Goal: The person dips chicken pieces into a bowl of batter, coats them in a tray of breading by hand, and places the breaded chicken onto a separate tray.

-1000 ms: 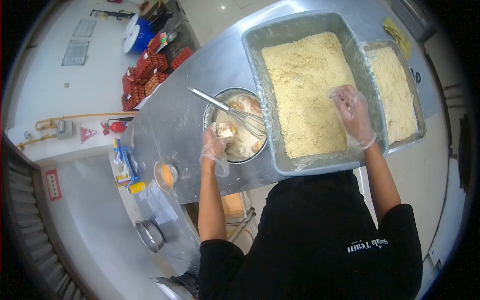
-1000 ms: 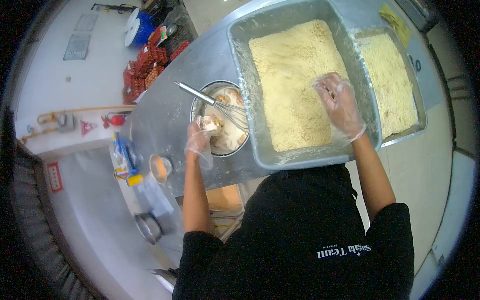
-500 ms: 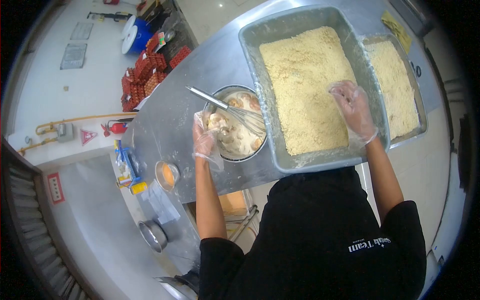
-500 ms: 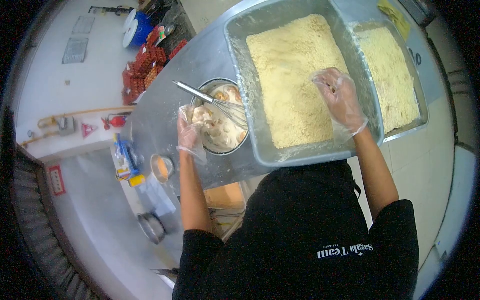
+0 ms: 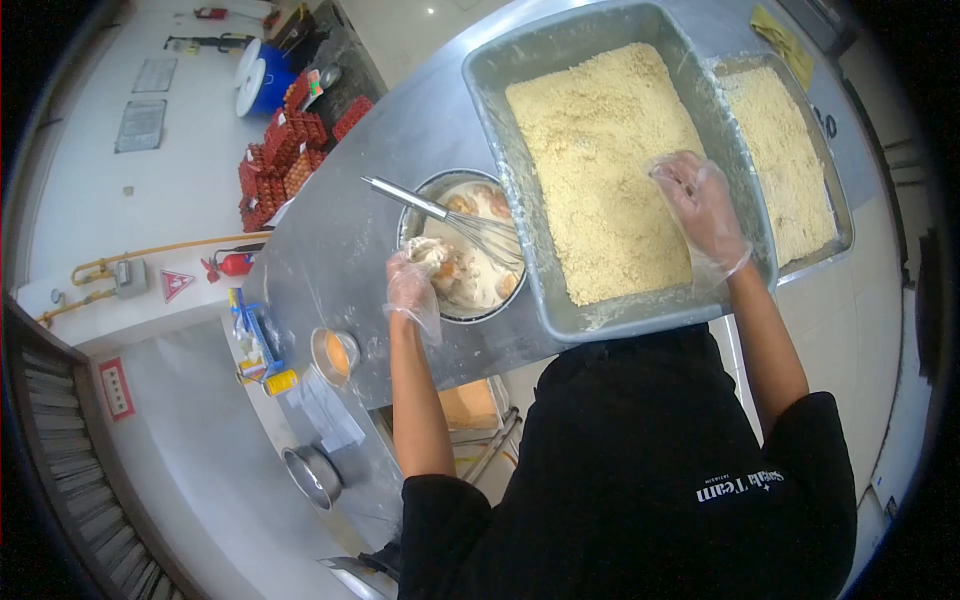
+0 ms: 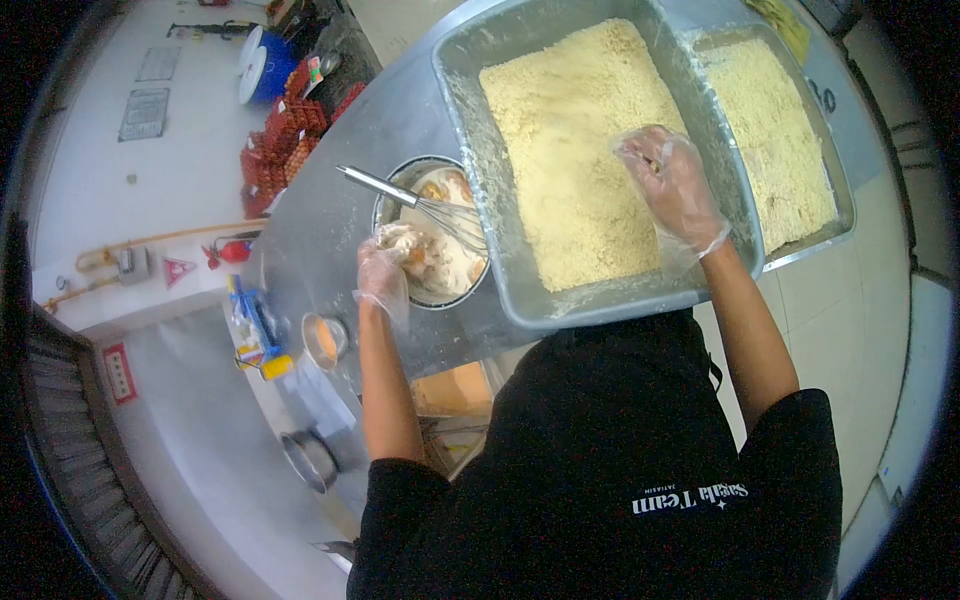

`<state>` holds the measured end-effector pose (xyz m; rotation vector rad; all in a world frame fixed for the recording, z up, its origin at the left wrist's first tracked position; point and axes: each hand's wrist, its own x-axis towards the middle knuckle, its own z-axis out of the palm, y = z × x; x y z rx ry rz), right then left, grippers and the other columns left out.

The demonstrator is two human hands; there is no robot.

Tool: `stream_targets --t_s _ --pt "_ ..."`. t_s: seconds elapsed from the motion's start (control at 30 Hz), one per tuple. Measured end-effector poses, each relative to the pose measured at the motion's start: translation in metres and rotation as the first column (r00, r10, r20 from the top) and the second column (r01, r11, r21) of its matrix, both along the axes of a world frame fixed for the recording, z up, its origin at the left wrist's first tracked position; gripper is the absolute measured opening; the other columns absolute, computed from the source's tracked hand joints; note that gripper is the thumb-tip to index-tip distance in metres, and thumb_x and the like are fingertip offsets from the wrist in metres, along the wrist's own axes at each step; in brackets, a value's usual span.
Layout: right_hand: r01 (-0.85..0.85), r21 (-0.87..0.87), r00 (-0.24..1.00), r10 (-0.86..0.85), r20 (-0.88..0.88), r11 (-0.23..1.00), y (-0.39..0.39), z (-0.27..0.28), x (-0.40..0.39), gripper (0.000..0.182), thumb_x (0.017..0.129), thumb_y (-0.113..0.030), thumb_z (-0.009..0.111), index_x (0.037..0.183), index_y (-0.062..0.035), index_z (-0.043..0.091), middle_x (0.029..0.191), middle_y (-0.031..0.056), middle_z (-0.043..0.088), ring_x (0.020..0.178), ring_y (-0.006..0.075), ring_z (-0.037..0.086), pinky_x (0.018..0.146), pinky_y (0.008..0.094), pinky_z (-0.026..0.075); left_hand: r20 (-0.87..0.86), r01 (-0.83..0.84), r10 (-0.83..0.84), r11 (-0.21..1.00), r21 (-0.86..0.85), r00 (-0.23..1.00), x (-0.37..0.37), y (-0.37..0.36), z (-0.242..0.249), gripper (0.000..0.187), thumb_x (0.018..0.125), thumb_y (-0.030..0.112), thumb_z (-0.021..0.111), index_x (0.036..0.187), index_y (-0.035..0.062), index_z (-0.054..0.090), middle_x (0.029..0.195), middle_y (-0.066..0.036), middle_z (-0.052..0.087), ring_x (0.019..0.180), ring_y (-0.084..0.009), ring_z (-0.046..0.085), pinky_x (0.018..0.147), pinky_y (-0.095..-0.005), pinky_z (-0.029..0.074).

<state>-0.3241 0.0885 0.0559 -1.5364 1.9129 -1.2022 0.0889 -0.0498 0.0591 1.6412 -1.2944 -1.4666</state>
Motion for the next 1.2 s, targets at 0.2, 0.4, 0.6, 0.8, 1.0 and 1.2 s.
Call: stream_targets --t_s 0.2,0.4,0.6,0.8,1.0,1.2 --pt "0.001 -0.005 1.000 -0.001 -0.015 1.000 0.000 -0.001 0.000 0.020 0.092 -0.013 0.064 0.100 0.0042 0.070 0.101 0.0192 0.070 0.095 0.0350 0.066 0.083 0.0403 0.051 -0.078 -0.032 0.011 0.961 -0.274 0.997 -0.003 -0.004 0.000 0.031 0.078 -0.007 0.072 0.108 -0.0013 0.067 0.097 -0.011 0.071 0.085 -0.0189 0.068 0.076 -0.0312 0.056" --pt "-0.019 0.001 1.000 0.019 -0.019 1.000 0.000 -0.005 -0.003 0.021 0.092 -0.014 0.064 0.100 0.0052 0.069 0.102 0.0195 0.069 0.094 0.0353 0.066 0.083 0.0406 0.051 0.832 0.463 -0.242 0.886 -0.021 0.500 -0.011 0.011 -0.032 0.028 0.078 0.006 0.070 0.104 -0.0039 0.066 0.100 -0.027 0.067 0.094 -0.0393 0.067 0.085 -0.0456 0.053" --pt "0.003 0.023 1.000 -0.003 0.020 1.000 0.002 -0.003 -0.001 0.023 0.093 -0.016 0.064 0.100 0.0053 0.068 0.100 0.0201 0.069 0.092 0.0347 0.066 0.081 0.0395 0.051 0.826 0.539 -0.365 0.837 0.090 0.429 0.007 0.007 -0.081 0.024 0.079 0.009 0.064 0.099 -0.0038 0.066 0.099 -0.030 0.067 0.096 -0.0437 0.065 0.082 -0.0476 0.052" --pt "-0.022 0.057 0.996 0.026 -0.084 0.998 0.003 -0.002 -0.005 0.023 0.094 -0.016 0.064 0.101 0.0051 0.068 0.100 0.0202 0.069 0.092 0.0334 0.066 0.079 0.0392 0.051 0.452 0.155 -0.129 0.988 -0.021 0.883 -0.005 0.015 0.012 0.022 0.076 0.002 0.065 0.098 -0.0017 0.066 0.094 -0.025 0.068 0.091 -0.0401 0.067 0.078 -0.0398 0.053" --pt "-0.030 0.023 0.997 0.032 -0.066 0.999 0.000 -0.002 0.000 0.022 0.092 -0.015 0.065 0.099 0.0057 0.068 0.099 0.0207 0.069 0.091 0.0349 0.065 0.081 0.0404 0.050 0.893 0.433 -0.269 0.896 0.095 0.361 0.004 -0.007 -0.056 0.023 0.077 0.011 0.065 0.095 -0.0017 0.067 0.099 -0.027 0.068 0.100 -0.0413 0.066 0.086 -0.0485 0.052" --pt "-0.030 0.072 0.998 0.034 -0.054 0.997 0.003 0.001 -0.004 0.022 0.093 -0.017 0.064 0.100 0.0044 0.068 0.098 0.0205 0.068 0.089 0.0354 0.065 0.079 0.0399 0.050 0.735 0.299 -0.223 0.954 0.029 0.640 0.033 -0.019 -0.094 0.025 0.077 0.004 0.061 0.100 -0.0047 0.066 0.100 -0.028 0.068 0.098 -0.0432 0.066 0.082 -0.0461 0.052"
